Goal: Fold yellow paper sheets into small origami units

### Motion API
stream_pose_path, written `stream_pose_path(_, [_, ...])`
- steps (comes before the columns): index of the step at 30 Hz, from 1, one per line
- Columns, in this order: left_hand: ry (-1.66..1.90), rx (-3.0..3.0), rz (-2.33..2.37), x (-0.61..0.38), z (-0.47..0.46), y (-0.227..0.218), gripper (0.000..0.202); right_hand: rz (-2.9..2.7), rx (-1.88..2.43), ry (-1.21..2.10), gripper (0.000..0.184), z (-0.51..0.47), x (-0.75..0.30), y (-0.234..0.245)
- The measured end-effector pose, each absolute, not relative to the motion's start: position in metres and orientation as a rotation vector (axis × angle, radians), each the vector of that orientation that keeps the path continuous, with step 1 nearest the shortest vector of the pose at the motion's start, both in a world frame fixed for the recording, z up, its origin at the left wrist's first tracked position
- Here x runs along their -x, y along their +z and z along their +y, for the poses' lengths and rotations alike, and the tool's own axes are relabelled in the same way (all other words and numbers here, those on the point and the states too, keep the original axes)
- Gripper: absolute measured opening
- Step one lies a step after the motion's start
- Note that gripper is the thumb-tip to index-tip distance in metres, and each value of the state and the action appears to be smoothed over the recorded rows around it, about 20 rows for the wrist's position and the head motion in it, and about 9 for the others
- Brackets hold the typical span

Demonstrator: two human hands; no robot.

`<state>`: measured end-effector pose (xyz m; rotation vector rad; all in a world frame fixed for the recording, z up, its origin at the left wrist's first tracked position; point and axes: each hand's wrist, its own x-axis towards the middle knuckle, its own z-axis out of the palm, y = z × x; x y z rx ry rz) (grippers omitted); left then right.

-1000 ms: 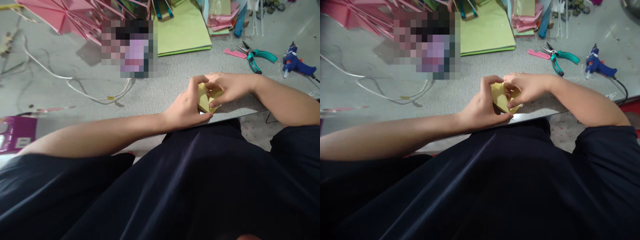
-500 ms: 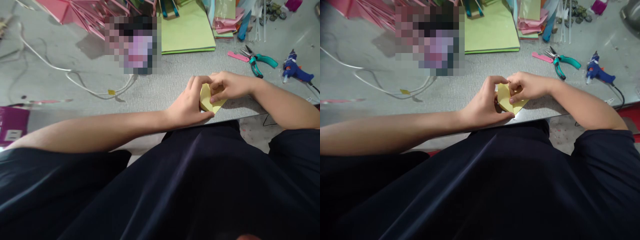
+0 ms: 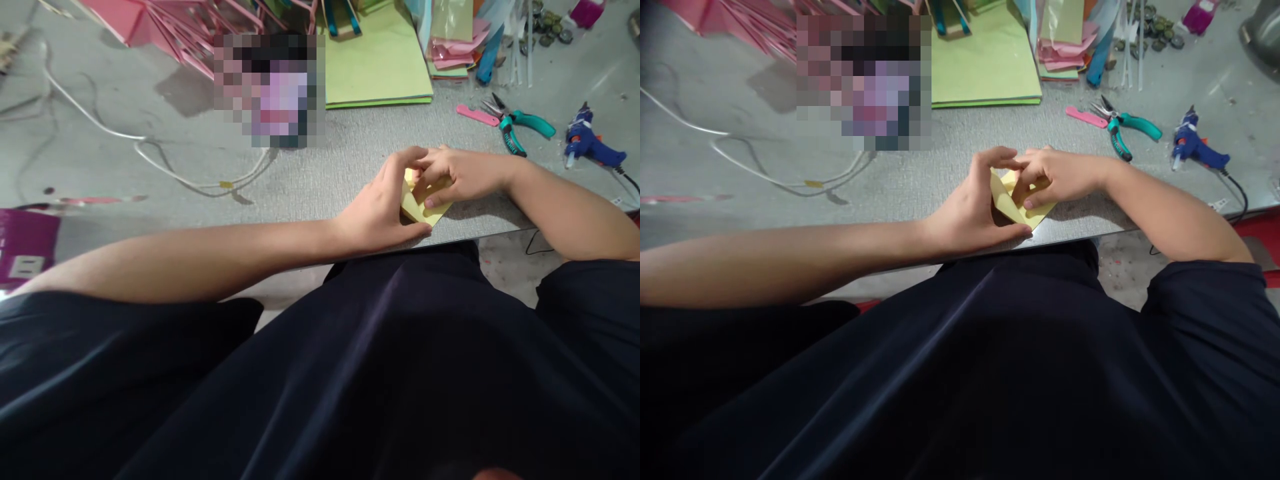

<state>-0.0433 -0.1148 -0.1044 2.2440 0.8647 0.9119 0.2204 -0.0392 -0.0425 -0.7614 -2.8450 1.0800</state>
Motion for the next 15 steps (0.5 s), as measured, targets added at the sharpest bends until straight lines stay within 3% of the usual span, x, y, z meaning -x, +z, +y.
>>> stream_pose_path(6, [0.882,-2.226,0.888,0.044,-0.104,-0.105,0.111,-2.802,0.756,1.086,0.042,-0.040,-0.219,-0.046])
stream_pose_path(10, [0.821,-2.252,0.946,0.044,-0.102,-0.103,0.114,-2.834,0.911,0.913,0.049,-0.051,-0.211,-0.043])
stream_pose_path(15, [0.801,-2.194,0.883,0.048,-0.092,-0.105,0.117,-2.865,0.964,0.852,0.044,-0.060,-0.206,-0.036])
